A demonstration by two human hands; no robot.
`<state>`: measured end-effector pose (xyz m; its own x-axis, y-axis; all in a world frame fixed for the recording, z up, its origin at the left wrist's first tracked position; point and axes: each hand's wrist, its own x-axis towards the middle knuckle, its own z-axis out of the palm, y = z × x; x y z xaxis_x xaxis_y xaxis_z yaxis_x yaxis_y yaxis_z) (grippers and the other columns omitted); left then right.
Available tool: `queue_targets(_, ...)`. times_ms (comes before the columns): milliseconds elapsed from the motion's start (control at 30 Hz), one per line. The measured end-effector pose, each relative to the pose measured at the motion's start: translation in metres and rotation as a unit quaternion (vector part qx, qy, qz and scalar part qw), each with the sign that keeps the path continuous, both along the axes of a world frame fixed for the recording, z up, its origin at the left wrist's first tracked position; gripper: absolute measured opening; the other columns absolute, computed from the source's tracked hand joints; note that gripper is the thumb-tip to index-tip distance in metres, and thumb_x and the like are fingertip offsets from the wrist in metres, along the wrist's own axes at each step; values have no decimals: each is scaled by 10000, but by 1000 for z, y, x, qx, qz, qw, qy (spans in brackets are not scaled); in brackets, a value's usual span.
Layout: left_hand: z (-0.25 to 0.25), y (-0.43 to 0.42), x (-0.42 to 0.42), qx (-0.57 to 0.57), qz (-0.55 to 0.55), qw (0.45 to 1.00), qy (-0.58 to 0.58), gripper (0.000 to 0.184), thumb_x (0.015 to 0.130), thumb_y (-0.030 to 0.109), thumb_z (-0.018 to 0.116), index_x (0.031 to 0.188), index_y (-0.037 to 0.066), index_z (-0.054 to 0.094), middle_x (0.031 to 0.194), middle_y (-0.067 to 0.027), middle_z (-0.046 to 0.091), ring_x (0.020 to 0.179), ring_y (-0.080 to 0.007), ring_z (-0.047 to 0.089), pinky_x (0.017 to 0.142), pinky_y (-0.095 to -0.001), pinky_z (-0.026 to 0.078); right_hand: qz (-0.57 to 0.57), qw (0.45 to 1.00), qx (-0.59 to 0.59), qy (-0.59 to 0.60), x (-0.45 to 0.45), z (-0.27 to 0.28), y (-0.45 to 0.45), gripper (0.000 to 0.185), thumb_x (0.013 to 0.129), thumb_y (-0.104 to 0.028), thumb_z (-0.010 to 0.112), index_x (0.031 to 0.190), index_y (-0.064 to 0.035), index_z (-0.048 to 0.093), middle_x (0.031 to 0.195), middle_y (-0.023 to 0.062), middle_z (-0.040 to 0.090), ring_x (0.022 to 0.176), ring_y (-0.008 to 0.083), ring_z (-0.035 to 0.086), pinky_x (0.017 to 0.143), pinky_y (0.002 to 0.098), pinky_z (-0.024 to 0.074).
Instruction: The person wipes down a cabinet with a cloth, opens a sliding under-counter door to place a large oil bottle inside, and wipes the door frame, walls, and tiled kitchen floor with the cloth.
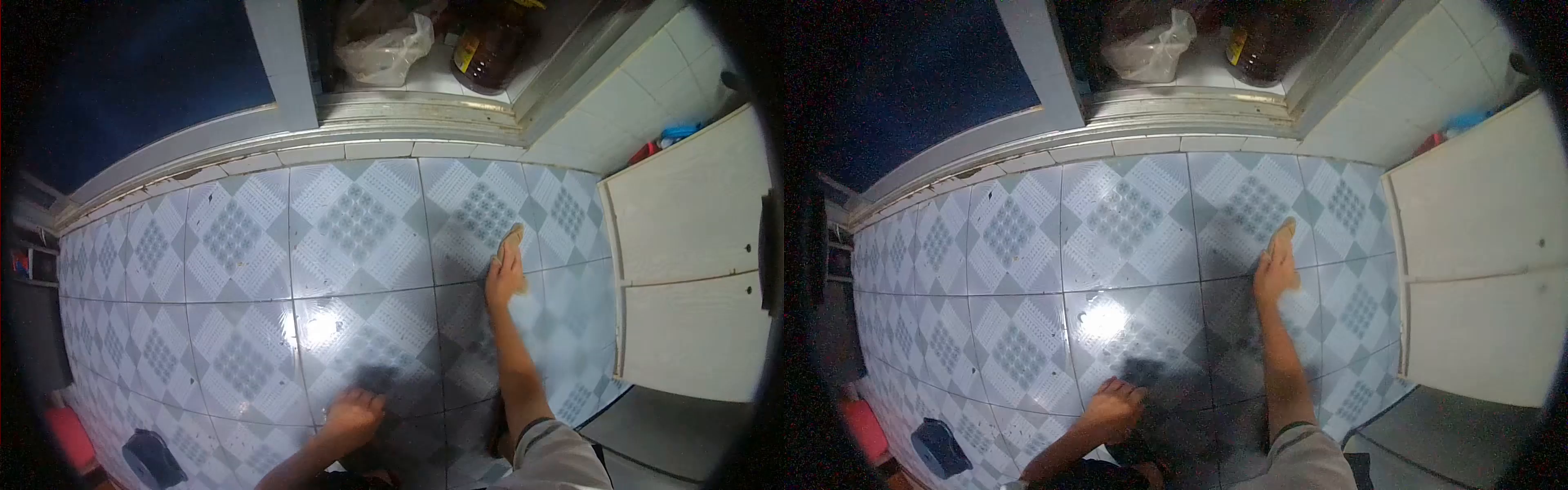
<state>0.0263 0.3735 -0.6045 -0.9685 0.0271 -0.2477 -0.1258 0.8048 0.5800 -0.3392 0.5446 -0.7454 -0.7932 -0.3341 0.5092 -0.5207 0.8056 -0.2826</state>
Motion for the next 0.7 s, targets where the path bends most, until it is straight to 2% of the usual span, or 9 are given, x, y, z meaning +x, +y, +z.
queue_targets(67, -3, 3, 1, 6, -5, 1000, -5, 281, 816, 220, 605, 1043, 55, 600, 901, -112, 622, 924, -303, 585, 901, -454, 433, 3, 998, -37, -44, 24, 0, -42, 474, 853, -37, 499, 1325, -75, 479, 1328, 211, 476, 1137, 359, 522, 947, 405, 415)
queue_targets(133, -5, 0, -1, 33, -20, 997, -64, 386, 793, 232, 622, 1119, 32, 573, 1005, -169, 609, 970, -336, 571, 952, -467, 399, 55, 933, -194, -298, 67, 27, -118, 515, 882, -30, 445, 1394, -52, 388, 1404, 205, 417, 1183, 345, 505, 971, 427, 396)
queue_targets(167, -6, -3, -2, 31, -21, 997, -65, 386, 793, 232, 622, 1119, 32, 573, 1005, -169, 609, 970, -336, 571, 952, -467, 399, 121, 982, -63, -130, 98, 28, -154, 489, 932, -86, 401, 1409, 3, 340, 1445, 174, 379, 1224, 287, 478, 1010, 415, 366)
queue_targets(233, -7, -6, 1, 20, -57, 994, -88, 433, 717, 263, 674, 1070, 31, 576, 949, -175, 621, 924, -346, 584, 909, -459, 431, 228, 918, -272, -180, 158, 54, -221, 511, 858, 19, 444, 1365, -41, 437, 1436, 201, 371, 1221, 323, 471, 1081, 396, 301)
queue_targets(333, -9, -3, 14, 13, 2, 995, -96, 474, 629, 299, 720, 996, 29, 586, 883, -175, 631, 868, -355, 595, 863, -450, 456, 272, 932, -84, -224, 225, 12, -274, 369, 857, 33, 489, 1196, -56, 602, 1328, 158, 500, 1202, 265, 490, 1031, 392, 349)
queue_targets(400, -4, -11, 16, -9, -1, 993, -119, 481, 618, 314, 729, 978, 27, 591, 866, -175, 632, 847, -361, 596, 845, -447, 460, 319, 792, -364, -371, 230, 28, -296, 264, 894, 0, 484, 1075, -76, 660, 1232, 127, 566, 1118, 243, 542, 948, 356, 422)
queue_targets(600, -4, -6, 25, -22, 40, 997, -66, 393, 746, 328, 671, 958, 7, 591, 893, -167, 619, 926, -358, 566, 897, -451, 410, 242, 695, -434, -520, 131, 94, -135, 241, 928, -66, 466, 1137, -28, 581, 1177, 90, 549, 1070, 185, 552, 935, 302, 438)
queue_targets(667, 7, -4, 22, -11, 39, 998, -45, 358, 769, 303, 649, 962, 7, 589, 905, -167, 616, 920, -352, 565, 893, -447, 410, 169, 873, -233, -394, 93, 85, -66, 329, 878, -11, 444, 1183, -41, 563, 1158, 110, 552, 1086, 234, 541, 945, 373, 430)
queue_targets(700, 12, -4, 23, 4, 34, 999, -29, 324, 793, 277, 627, 967, 7, 587, 917, -168, 613, 914, -347, 564, 890, -444, 411, 158, 895, -219, -356, 76, 75, -28, 351, 869, -32, 471, 1210, -49, 550, 1156, 131, 548, 1078, 271, 533, 934, 399, 422)
